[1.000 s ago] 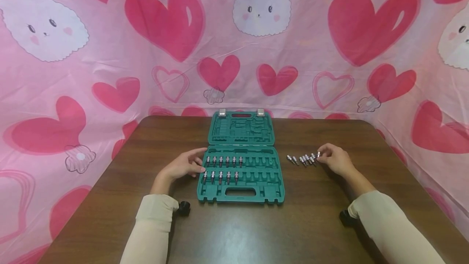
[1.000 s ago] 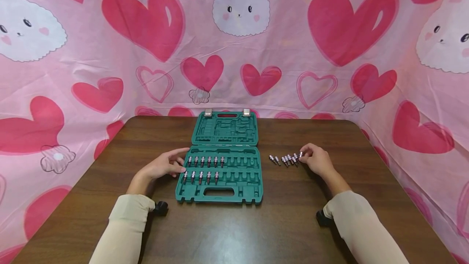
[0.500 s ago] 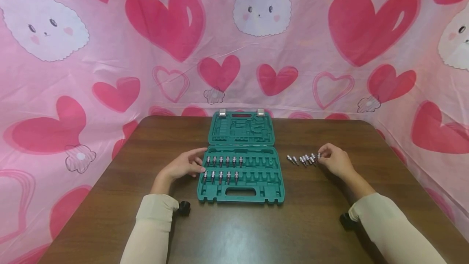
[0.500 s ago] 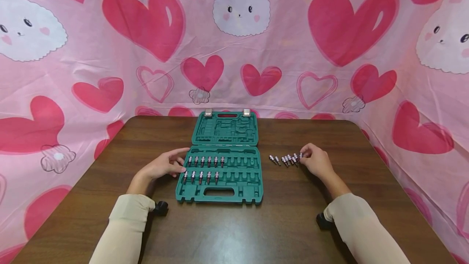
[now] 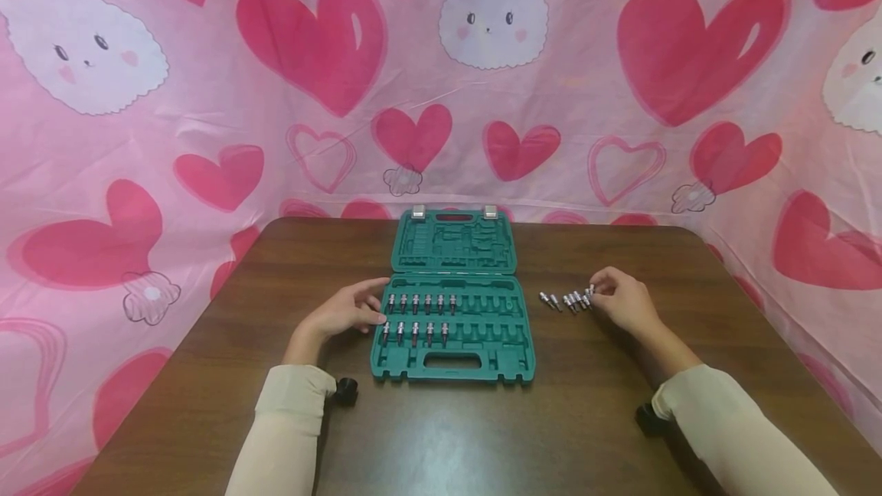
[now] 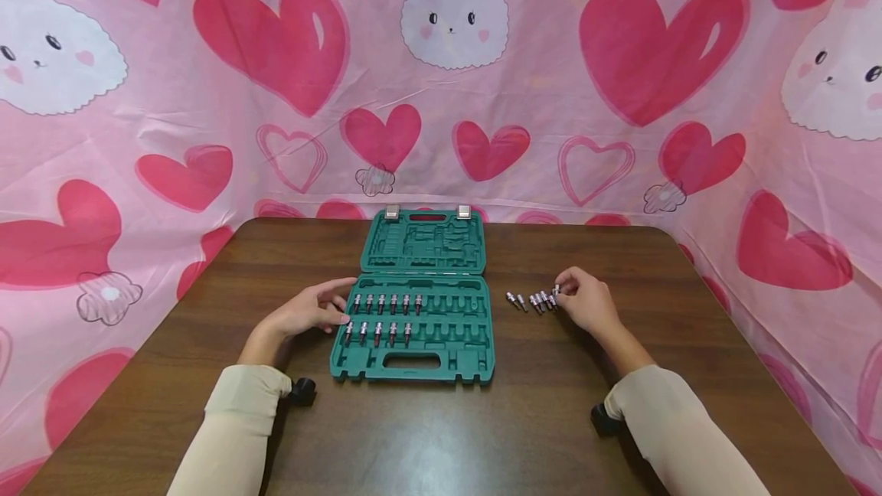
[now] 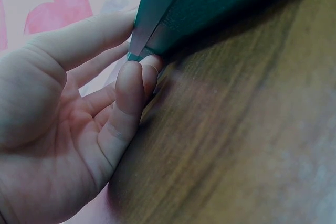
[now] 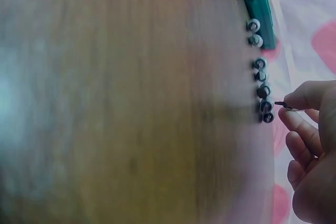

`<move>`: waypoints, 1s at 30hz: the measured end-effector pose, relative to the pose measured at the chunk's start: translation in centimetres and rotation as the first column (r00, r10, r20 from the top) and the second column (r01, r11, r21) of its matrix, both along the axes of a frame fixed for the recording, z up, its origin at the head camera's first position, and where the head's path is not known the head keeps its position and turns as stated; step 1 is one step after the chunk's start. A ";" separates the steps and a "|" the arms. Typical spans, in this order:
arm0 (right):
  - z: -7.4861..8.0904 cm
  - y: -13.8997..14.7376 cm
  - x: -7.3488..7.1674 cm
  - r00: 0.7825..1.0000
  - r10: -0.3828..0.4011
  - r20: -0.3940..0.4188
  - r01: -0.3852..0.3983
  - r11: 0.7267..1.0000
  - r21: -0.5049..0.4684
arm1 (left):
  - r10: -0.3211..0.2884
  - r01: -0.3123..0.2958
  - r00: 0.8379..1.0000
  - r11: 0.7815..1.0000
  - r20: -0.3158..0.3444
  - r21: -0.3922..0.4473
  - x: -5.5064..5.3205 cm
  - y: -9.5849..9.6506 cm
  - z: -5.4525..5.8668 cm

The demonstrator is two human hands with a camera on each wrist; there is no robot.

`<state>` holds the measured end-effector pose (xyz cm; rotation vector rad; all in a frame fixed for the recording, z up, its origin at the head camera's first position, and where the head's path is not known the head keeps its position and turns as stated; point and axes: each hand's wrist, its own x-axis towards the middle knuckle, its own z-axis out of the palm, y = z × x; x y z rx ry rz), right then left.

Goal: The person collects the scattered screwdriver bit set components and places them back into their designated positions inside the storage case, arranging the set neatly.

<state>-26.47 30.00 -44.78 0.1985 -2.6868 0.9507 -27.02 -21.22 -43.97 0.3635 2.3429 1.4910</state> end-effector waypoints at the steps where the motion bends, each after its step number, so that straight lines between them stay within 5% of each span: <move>1: 0.1 -0.2 0.0 1.000 0.002 -0.003 -0.002 1.000 -0.002 | 0.000 0.000 1.000 1.000 0.000 0.000 0.0 0.0 0.0; 30: 1.5 -5.4 1.6 0.992 0.116 0.056 -0.113 0.992 -0.051 | -0.003 0.003 1.000 1.000 -0.008 -0.002 -0.1 -0.1 -0.2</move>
